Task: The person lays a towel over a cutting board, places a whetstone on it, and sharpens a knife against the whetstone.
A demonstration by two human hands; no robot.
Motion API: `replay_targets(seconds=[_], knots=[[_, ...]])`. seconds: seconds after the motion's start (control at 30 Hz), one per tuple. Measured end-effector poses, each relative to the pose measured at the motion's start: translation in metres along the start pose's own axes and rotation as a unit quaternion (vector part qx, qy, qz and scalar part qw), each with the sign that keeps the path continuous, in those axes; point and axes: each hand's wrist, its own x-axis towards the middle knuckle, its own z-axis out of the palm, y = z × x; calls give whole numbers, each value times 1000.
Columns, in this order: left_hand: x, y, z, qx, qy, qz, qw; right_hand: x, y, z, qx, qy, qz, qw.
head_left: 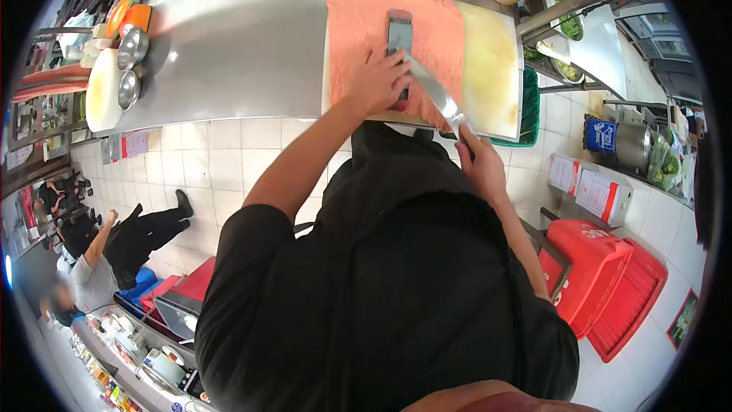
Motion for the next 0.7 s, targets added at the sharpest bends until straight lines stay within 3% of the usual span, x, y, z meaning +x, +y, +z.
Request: replay_targets(seconds=[0.13, 0.27, 0.5, 0.7], knots=[[4, -11, 12, 3, 34, -15, 999, 32, -11, 4, -24, -40, 63, 997], [36, -43, -3, 10, 24, -19, 999, 61, -3, 22, 4, -8, 20, 1000], [4, -16, 10, -21, 75, -18, 997, 22, 0, 13, 3, -23, 23, 999], [36, -49, -2, 31, 32, -35, 998, 68, 8, 32, 0, -9, -2, 1000]])
